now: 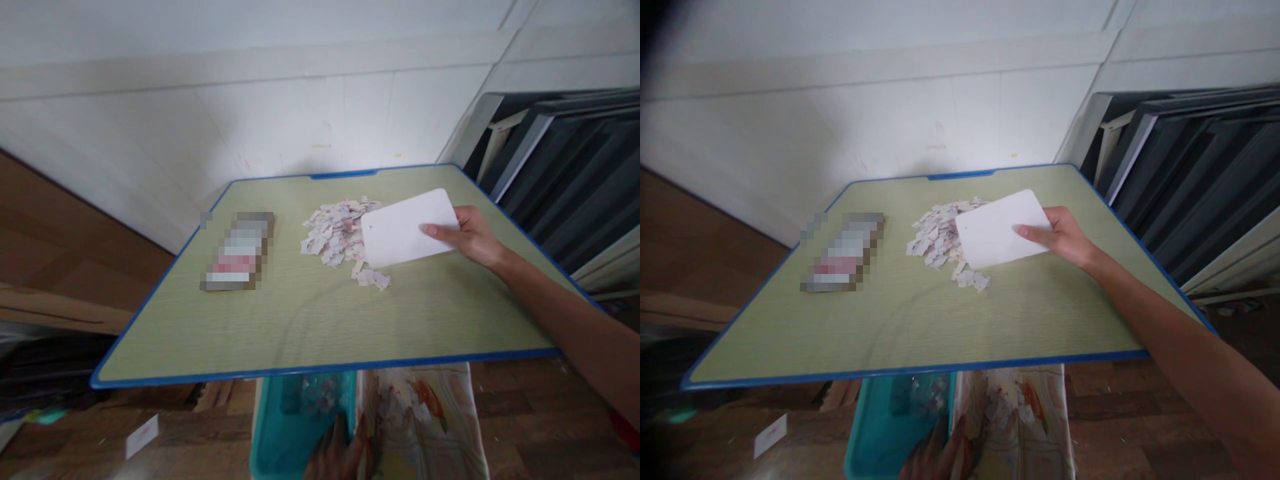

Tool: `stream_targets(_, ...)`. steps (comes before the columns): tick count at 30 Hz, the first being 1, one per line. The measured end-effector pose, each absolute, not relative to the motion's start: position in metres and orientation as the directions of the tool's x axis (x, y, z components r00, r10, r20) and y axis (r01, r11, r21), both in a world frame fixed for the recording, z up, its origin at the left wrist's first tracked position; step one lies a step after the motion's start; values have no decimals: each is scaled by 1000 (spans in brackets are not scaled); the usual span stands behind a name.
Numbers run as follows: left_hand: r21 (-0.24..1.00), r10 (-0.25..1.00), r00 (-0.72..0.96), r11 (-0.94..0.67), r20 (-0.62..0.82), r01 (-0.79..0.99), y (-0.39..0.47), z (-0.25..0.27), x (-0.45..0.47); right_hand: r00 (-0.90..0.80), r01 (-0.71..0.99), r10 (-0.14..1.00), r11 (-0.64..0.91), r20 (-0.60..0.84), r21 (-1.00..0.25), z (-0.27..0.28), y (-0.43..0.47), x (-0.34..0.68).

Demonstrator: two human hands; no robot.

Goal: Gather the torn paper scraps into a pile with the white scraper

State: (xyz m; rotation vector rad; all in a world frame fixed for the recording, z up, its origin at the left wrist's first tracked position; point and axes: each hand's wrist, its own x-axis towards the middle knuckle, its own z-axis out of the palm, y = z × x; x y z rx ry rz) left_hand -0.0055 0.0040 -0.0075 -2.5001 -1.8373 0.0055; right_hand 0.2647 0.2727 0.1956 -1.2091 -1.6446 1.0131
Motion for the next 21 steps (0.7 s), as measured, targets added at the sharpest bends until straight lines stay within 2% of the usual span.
stream_targets(3, -27, 951, 309, -309, -1, 951, 4, -7, -5, -158, 258, 970, 222, 185, -940, 194, 274, 270)
stream_targets(8, -25, 968, 248, -249, -32, 968, 3, -4, -2, -231, 273, 965, 182, 120, -945, 193, 276, 277)
stream_targets(13, -21, 970, 243, -244, -29, 970, 2, -4, -1, -164, 250, 982, 134, 95, -959, 196, 278, 283)
stream_targets(21, -48, 963, 266, -268, -53, 962, 4, -5, -1, -197, 327, 979, 119, 56, -938, 197, 283, 292)
